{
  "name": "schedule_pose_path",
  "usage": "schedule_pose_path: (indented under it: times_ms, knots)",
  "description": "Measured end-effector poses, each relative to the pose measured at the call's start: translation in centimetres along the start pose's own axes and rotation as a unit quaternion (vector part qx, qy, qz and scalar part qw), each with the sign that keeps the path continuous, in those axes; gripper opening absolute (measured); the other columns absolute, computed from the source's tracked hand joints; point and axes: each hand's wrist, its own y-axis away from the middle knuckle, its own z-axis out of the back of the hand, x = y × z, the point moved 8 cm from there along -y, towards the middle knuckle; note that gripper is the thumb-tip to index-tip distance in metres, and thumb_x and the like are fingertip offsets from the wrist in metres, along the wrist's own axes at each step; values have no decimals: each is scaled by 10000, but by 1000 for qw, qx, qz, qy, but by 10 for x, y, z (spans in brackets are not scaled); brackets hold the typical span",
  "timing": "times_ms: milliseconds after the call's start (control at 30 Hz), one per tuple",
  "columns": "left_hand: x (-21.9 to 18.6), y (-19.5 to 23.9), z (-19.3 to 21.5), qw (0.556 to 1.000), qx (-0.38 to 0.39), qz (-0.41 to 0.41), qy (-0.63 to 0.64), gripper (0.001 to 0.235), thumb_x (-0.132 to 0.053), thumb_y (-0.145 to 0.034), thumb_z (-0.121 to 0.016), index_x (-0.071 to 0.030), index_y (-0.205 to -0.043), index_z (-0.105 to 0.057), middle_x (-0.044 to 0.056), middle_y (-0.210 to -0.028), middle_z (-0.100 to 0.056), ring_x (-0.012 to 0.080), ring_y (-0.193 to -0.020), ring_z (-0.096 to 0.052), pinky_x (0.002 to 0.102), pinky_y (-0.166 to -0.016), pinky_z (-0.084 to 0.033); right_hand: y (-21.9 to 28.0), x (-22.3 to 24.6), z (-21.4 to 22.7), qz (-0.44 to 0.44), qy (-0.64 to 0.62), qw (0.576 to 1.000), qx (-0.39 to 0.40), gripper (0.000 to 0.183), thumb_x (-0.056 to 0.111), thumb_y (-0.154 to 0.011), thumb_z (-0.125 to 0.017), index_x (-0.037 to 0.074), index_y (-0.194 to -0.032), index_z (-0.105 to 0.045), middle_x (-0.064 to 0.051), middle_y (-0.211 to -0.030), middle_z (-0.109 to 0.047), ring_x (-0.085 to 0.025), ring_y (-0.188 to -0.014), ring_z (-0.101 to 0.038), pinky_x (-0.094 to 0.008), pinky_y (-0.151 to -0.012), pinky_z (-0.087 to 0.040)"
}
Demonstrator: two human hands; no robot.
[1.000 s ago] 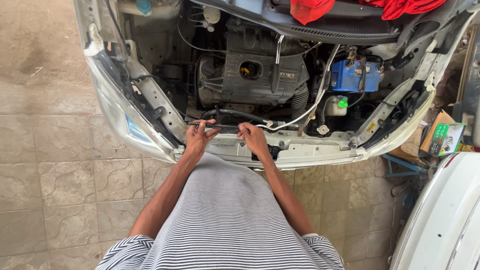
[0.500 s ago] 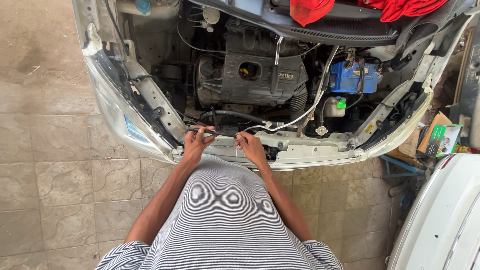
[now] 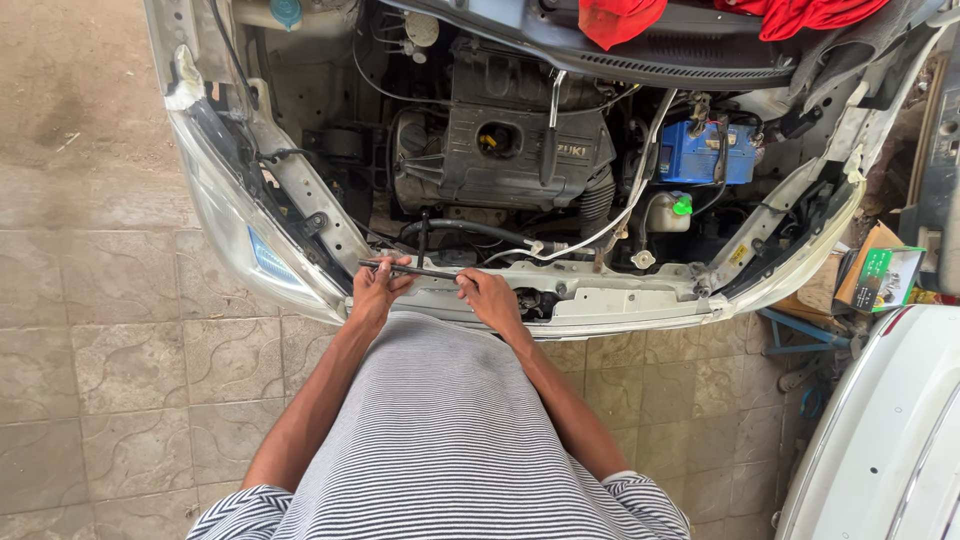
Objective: The person uses a ratchet wrench to loosen and tighten bolts on the front frame of a white Suzuki car with the hood open. They work on the left side near the headlight, the center radiator support, and the right side near the battery, occasionally adjusting the tool's socket.
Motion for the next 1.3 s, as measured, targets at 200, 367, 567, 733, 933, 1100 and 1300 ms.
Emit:
schedule_pose_path:
  times_ms: [200,367,567,733,933,1100,1300]
  knots:
    - [-8,9,-8,1000,-5,25,7,235,-241,-1079,-449,-32,-1171,-504,132,-1254,-691,318,-1031,-745,469,-914,-603,-10,-8,-4,-31,26,999,10,306,401,-1023,-564,188,-1052,-782,69,-817,-783,-131,-660,-706,-344,-602,-532]
    - [-45,0,-50,983,-60,37,-167,239,-260,-1078,-449,-50,-1181,-498,65,-1181,-743,274,-883,-753,348,-718,-597,-15,-10,22,-45,-8,996,-77,331,445,-1012,-524,207,-1079,-745,92,-850,-781,-138,-663,-724,-346,-607,-535]
    - [-95,-38,-114,892,-87,-126,-424,156,-176,-1008,-609,-57,-1087,-671,33,-964,-815,268,-800,-725,339,-716,-549,-12,-38,-32,-59,-79,995,-12,571,518,-1064,-292,100,-939,-660,-5,-774,-801,-156,-577,-690,-325,-608,-544]
    - [-55,-55,-168,800,19,-160,-578,325,-38,-787,-618,-111,-1092,-704,69,-922,-797,306,-877,-726,468,-811,-568,-12,-38,-103,-91,-200,960,172,476,438,-1053,-351,67,-1087,-647,-118,-904,-798,-197,-656,-698,-378,-594,-529]
    - [3,-33,-202,558,91,-314,-763,102,-93,-945,-646,-103,-1045,-662,94,-946,-720,336,-837,-735,654,-1050,-413,33,18,-42,127,100,953,256,384,398,-987,-560,98,-1071,-784,-131,-1032,-784,-266,-850,-731,-394,-829,-558]
    - [0,5,-208,430,181,-262,-845,317,-209,-781,-690,-140,-1090,-678,79,-1042,-664,311,-1069,-644,702,-1106,-312,47,66,47,157,-66,914,367,399,459,-994,-550,139,-1137,-742,-47,-1033,-796,-228,-836,-761,-357,-838,-621]
    - [30,3,-190,407,160,-411,-800,325,-129,-807,-688,-101,-1127,-740,77,-1150,-687,263,-1194,-601,481,-1093,-343,-33,132,62,343,14,936,-75,721,298,-885,-802,96,-1499,-484,-214,-1336,-642,-368,-1222,-611,-472,-1019,-457]
